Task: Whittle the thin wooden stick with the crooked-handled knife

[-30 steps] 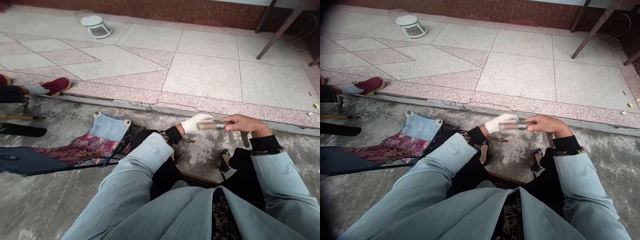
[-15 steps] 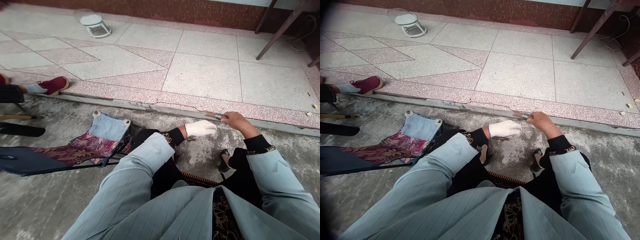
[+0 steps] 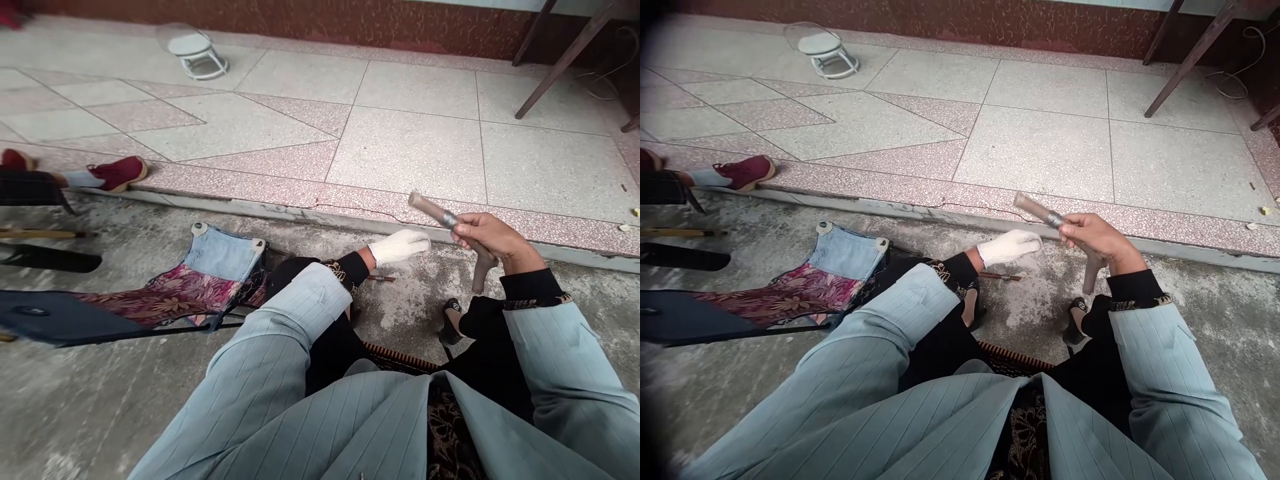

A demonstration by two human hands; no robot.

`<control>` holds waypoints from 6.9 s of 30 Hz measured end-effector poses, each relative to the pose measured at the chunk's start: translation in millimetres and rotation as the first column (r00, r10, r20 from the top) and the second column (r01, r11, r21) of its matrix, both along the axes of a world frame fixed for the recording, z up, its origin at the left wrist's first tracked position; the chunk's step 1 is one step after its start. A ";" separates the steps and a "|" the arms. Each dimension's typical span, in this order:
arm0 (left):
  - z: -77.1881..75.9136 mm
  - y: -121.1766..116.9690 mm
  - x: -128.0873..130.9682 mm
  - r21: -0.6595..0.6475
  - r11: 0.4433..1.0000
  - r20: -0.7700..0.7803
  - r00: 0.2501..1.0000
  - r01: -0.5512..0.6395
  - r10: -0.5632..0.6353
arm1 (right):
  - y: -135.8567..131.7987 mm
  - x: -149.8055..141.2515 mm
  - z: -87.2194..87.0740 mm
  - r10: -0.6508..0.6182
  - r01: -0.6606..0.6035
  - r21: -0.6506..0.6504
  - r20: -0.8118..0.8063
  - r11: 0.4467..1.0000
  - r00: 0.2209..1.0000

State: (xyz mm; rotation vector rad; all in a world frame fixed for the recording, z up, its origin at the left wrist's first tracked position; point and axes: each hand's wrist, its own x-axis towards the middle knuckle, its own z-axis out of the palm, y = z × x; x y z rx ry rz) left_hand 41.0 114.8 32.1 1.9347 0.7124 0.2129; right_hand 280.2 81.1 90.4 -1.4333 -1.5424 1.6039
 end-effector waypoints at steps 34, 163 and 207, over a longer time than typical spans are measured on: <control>-1.2 -4.0 -2.0 0.206 0.957 -0.099 0.978 0.202 -0.185 | 10.5 -17.2 -29.0 0.165 -0.252 -0.055 0.884 0.966 0.439; 9.7 9.8 -15.1 0.114 0.991 0.013 0.997 0.068 -0.069 | 1.8 -10.2 -17.7 0.482 -0.460 -0.203 0.597 0.864 0.641; 1.3 -2.7 -6.7 0.340 0.915 -0.144 0.973 0.220 -0.180 | 11.4 -7.8 -20.2 0.081 -0.100 -0.017 0.734 0.995 0.674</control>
